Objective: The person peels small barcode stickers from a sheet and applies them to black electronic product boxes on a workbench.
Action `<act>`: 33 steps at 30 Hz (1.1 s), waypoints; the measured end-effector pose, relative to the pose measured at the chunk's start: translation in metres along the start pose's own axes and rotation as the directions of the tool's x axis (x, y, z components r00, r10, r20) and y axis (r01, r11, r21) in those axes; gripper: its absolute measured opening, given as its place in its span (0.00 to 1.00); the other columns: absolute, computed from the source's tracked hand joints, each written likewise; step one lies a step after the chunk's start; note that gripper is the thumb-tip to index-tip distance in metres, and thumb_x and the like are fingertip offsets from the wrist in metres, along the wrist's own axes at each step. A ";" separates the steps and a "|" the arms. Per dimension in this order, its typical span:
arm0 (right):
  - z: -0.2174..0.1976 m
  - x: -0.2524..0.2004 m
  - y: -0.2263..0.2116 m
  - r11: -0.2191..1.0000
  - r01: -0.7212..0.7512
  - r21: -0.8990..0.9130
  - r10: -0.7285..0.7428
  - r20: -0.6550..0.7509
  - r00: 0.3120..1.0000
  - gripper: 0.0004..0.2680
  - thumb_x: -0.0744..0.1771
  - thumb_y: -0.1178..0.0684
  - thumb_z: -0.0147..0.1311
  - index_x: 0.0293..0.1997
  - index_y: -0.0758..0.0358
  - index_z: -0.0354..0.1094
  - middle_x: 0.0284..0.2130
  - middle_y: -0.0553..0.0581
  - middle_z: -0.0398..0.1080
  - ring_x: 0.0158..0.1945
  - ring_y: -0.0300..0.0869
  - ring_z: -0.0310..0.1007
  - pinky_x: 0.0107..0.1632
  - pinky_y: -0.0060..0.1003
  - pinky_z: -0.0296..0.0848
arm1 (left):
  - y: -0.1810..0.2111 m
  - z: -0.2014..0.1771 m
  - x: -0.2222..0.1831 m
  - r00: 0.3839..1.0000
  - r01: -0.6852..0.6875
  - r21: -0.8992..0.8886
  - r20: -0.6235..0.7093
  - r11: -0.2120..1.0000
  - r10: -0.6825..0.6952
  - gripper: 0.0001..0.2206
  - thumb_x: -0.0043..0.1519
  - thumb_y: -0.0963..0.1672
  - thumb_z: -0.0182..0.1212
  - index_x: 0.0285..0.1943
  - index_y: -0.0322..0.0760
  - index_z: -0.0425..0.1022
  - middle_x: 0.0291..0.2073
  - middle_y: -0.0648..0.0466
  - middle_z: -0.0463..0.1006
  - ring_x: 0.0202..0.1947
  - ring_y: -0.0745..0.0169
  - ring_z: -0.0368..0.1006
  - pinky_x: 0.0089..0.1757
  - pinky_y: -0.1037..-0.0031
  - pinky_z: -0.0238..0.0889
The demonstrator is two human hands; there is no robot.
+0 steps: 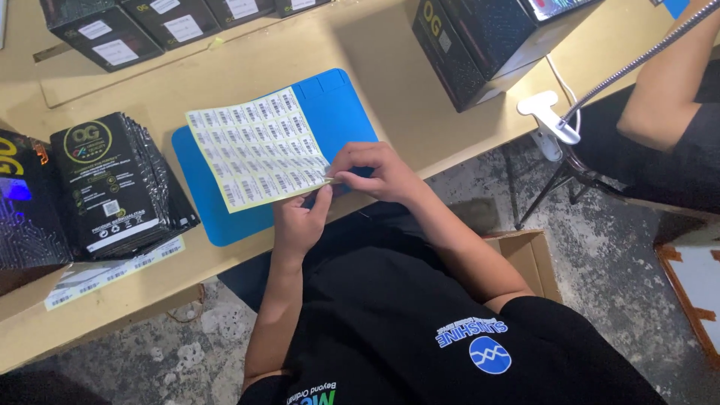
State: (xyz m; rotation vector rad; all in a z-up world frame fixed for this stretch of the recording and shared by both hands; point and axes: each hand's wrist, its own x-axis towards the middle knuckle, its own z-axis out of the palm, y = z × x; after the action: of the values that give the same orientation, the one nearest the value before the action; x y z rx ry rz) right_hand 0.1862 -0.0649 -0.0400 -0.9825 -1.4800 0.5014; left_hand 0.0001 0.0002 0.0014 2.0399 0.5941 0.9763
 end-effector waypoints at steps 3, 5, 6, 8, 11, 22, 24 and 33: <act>0.001 -0.002 0.001 1.000 -0.014 -0.011 0.014 0.012 1.000 0.05 0.65 0.56 0.69 0.36 0.62 0.77 0.32 0.56 0.77 0.39 0.46 0.78 0.42 0.42 0.75 | -0.021 0.010 -0.009 1.000 -0.009 -0.037 -0.025 0.999 0.008 0.07 0.64 0.41 0.65 0.42 0.27 0.83 0.34 0.36 0.82 0.39 0.31 0.79 0.32 0.63 0.73; 0.000 -0.001 0.003 0.998 -0.068 -0.009 0.068 0.024 0.997 0.05 0.64 0.55 0.70 0.36 0.61 0.77 0.33 0.56 0.77 0.38 0.44 0.78 0.42 0.40 0.75 | -0.027 0.014 -0.012 1.000 0.009 -0.025 -0.013 1.000 -0.010 0.07 0.63 0.40 0.64 0.45 0.29 0.83 0.38 0.37 0.82 0.41 0.32 0.80 0.34 0.62 0.73; 0.000 -0.001 0.004 0.993 -0.122 -0.012 0.122 0.033 0.992 0.06 0.64 0.54 0.72 0.37 0.60 0.78 0.33 0.56 0.78 0.37 0.43 0.78 0.42 0.39 0.74 | -0.030 0.016 -0.014 1.000 0.025 -0.017 0.002 1.000 -0.024 0.08 0.62 0.40 0.64 0.48 0.31 0.83 0.41 0.38 0.83 0.43 0.33 0.80 0.36 0.61 0.73; -0.004 0.000 0.002 0.987 -0.160 0.029 0.159 0.049 0.986 0.05 0.64 0.56 0.71 0.37 0.61 0.78 0.33 0.57 0.78 0.37 0.43 0.78 0.42 0.39 0.75 | -0.021 0.012 -0.014 0.998 0.061 0.014 0.019 0.998 -0.061 0.10 0.62 0.41 0.64 0.50 0.31 0.83 0.44 0.36 0.82 0.44 0.32 0.79 0.38 0.58 0.73; -0.005 0.001 -0.002 0.970 -0.229 0.077 0.225 0.059 0.973 0.03 0.64 0.58 0.69 0.37 0.61 0.79 0.34 0.57 0.79 0.38 0.42 0.78 0.43 0.38 0.75 | -0.015 0.011 -0.013 0.998 0.056 0.052 0.023 0.997 -0.057 0.12 0.62 0.42 0.64 0.53 0.30 0.81 0.47 0.33 0.81 0.47 0.30 0.78 0.40 0.54 0.72; -0.014 -0.004 -0.020 0.993 -0.079 -0.083 0.076 -0.036 0.996 0.01 0.65 0.61 0.68 0.34 0.64 0.80 0.32 0.57 0.78 0.36 0.45 0.79 0.41 0.38 0.76 | -0.023 0.008 -0.015 0.985 -0.168 0.023 0.033 0.986 0.167 0.12 0.63 0.41 0.64 0.52 0.25 0.77 0.42 0.30 0.77 0.43 0.31 0.79 0.41 0.60 0.73; -0.025 -0.011 -0.020 0.979 0.034 -0.199 -0.049 -0.071 0.996 0.02 0.64 0.60 0.70 0.34 0.63 0.81 0.33 0.56 0.77 0.37 0.45 0.79 0.42 0.35 0.76 | -0.031 0.015 -0.019 0.989 -0.130 -0.031 0.067 0.991 0.132 0.10 0.60 0.39 0.63 0.48 0.24 0.79 0.40 0.30 0.79 0.40 0.30 0.79 0.41 0.53 0.73; -0.113 -0.061 -0.041 0.714 0.152 -0.683 -0.261 -0.058 0.964 0.06 0.63 0.64 0.71 0.41 0.65 0.81 0.39 0.61 0.79 0.38 0.50 0.77 0.42 0.42 0.77 | 0.007 -0.013 0.009 0.986 -0.077 -0.213 0.131 0.974 0.107 0.07 0.62 0.38 0.58 0.40 0.36 0.83 0.42 0.43 0.82 0.37 0.40 0.81 0.39 0.61 0.75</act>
State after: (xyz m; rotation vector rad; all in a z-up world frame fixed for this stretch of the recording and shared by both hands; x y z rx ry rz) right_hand 0.2772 -0.1625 -0.0236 -1.3548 -1.6378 -0.3191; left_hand -0.0047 0.0084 0.0160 1.9441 0.3107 0.8976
